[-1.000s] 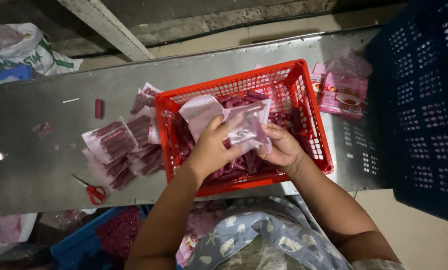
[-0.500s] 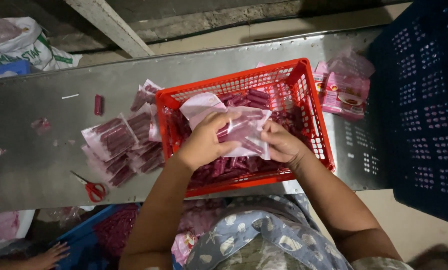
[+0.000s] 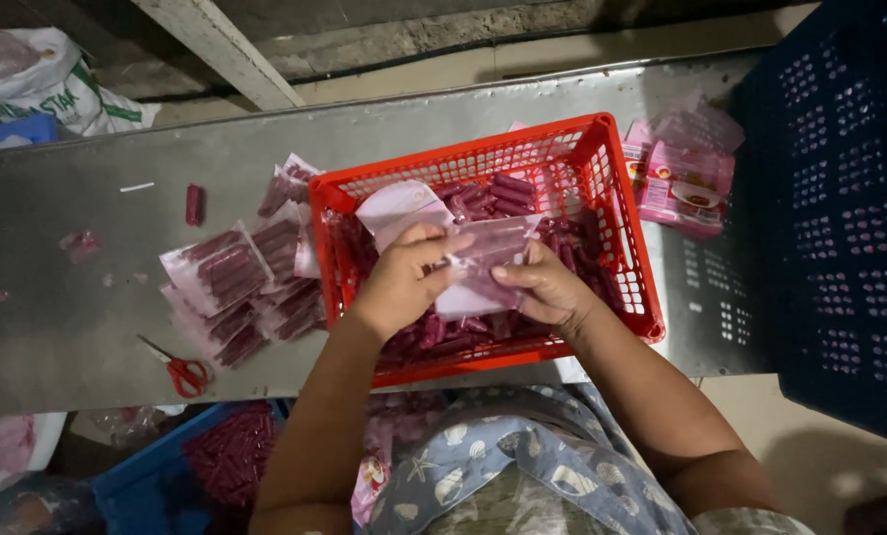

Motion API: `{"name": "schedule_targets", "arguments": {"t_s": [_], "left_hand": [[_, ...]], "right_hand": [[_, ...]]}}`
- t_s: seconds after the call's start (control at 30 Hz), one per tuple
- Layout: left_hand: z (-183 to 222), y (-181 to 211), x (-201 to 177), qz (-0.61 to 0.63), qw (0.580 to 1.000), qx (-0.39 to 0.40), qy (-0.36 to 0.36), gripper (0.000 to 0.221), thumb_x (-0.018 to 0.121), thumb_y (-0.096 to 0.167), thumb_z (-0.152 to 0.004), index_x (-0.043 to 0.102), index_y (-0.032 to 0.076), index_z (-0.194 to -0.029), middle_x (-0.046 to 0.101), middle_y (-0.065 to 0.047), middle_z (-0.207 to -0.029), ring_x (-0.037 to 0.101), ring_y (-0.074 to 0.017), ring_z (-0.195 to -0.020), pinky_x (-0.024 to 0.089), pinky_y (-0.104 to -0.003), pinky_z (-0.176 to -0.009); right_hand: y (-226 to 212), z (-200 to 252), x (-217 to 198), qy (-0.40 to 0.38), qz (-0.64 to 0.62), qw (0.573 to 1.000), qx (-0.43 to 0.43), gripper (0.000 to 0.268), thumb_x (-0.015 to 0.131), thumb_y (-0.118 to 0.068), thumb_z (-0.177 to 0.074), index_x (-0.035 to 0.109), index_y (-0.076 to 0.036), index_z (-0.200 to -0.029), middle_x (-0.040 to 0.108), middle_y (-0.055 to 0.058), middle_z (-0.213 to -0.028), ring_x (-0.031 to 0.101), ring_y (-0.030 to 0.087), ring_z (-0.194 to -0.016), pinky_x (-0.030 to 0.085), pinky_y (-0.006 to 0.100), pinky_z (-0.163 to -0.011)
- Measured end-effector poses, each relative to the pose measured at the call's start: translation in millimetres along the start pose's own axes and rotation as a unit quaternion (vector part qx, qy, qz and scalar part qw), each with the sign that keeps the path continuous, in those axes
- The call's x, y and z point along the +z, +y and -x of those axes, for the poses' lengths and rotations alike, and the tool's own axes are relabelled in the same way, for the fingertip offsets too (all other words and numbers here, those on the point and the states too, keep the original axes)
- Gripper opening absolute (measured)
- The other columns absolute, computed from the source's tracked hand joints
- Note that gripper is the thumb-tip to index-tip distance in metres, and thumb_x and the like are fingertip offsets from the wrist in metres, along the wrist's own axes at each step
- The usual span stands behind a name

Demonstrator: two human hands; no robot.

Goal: Manually packing small sausages into individual plastic packets at a food production facility.

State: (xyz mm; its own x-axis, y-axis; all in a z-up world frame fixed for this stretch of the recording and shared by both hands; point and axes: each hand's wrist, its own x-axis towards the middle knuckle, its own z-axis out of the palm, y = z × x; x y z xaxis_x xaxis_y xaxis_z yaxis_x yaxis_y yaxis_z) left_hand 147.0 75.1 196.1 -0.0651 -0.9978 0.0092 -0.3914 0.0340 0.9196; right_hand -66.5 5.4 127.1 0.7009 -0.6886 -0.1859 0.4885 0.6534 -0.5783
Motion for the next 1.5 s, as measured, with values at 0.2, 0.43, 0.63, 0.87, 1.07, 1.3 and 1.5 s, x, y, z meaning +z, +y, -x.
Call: {"name": "schedule_targets", "arguments": {"t_s": [0.2,0.43,0.63,0.87,1.07,1.3,1.5], "left_hand": [[-1,19,-15,0.054,0.998,-0.003,0.022,0.046,0.07,-0.001,-0.088,0.068,0.009,-0.133,0.066,-0.017,-0.122,0.066,-0.0272,-0.115,0.054,-0.039,-0.098],[2,-3,-8,0.224,0.967,-0.063,0.102,0.048,0.075,0.003,-0.088,0.064,0.007,-0.135,0.076,-0.011,-0.093,0.069,-0.0098,-0.075,0.061,-0.022,-0.062],[-1,17,-3,0.218,0.959,-0.129,0.13,0.069,0.077,0.009,-0.086,0.047,0.003,-0.148,0.063,-0.014,-0.122,0.062,-0.0145,-0.099,0.059,-0.025,-0.076],[-12,-3,3,0.137,0.963,-0.174,0.154,0.017,0.075,0.015,-0.092,0.078,0.011,-0.108,0.076,-0.003,-0.079,0.064,-0.0053,-0.069,0.054,-0.021,-0.062],[0,-2,0,0.163,0.965,-0.118,0.17,0.036,0.06,-0.004,-0.093,0.061,0.007,-0.127,0.072,-0.009,-0.101,0.065,-0.0145,-0.094,0.054,-0.029,-0.085],[-8,-37,-3,0.121,0.985,-0.113,0.055,0.02,0.073,-0.003,-0.079,0.072,0.008,-0.095,0.058,0.001,-0.079,0.057,-0.0097,-0.075,0.049,-0.025,-0.066],[-4,-35,3,0.071,0.985,-0.134,0.077,0.04,0.064,-0.003,-0.082,0.065,0.016,-0.117,0.053,-0.001,-0.088,0.058,-0.0138,-0.076,0.053,-0.03,-0.07]], "right_hand": [[-9,14,40,0.017,-0.031,0.999,0.03,0.031,0.081,-0.003,-0.08,0.069,-0.008,-0.108,0.076,0.01,-0.096,0.075,0.021,-0.088,0.065,0.039,-0.071],[-4,13,53,0.084,-0.068,0.994,0.03,0.023,0.077,-0.02,-0.089,0.071,-0.01,-0.108,0.077,0.013,-0.105,0.076,0.031,-0.098,0.063,0.056,-0.085],[18,6,30,0.124,-0.078,0.989,0.017,0.026,0.077,-0.025,-0.09,0.07,-0.011,-0.111,0.075,0.021,-0.111,0.073,0.042,-0.103,0.057,0.067,-0.089],[41,3,12,0.134,-0.112,0.983,0.052,0.015,0.075,-0.023,-0.093,0.07,-0.009,-0.096,0.077,0.017,-0.101,0.076,0.037,-0.096,0.06,0.061,-0.086],[26,5,36,0.151,-0.096,0.982,0.063,0.015,0.078,-0.023,-0.09,0.069,-0.011,-0.089,0.078,0.01,-0.092,0.078,0.029,-0.089,0.063,0.05,-0.084],[49,-13,-28,0.12,-0.051,0.975,0.182,0.053,0.072,-0.052,-0.089,0.069,-0.009,-0.12,0.074,0.016,-0.117,0.071,0.033,-0.109,0.056,0.057,-0.097],[42,3,-3,0.122,-0.032,0.966,0.227,0.06,0.067,-0.056,-0.091,0.067,-0.006,-0.125,0.073,0.015,-0.118,0.071,0.033,-0.109,0.055,0.057,-0.097]]}}
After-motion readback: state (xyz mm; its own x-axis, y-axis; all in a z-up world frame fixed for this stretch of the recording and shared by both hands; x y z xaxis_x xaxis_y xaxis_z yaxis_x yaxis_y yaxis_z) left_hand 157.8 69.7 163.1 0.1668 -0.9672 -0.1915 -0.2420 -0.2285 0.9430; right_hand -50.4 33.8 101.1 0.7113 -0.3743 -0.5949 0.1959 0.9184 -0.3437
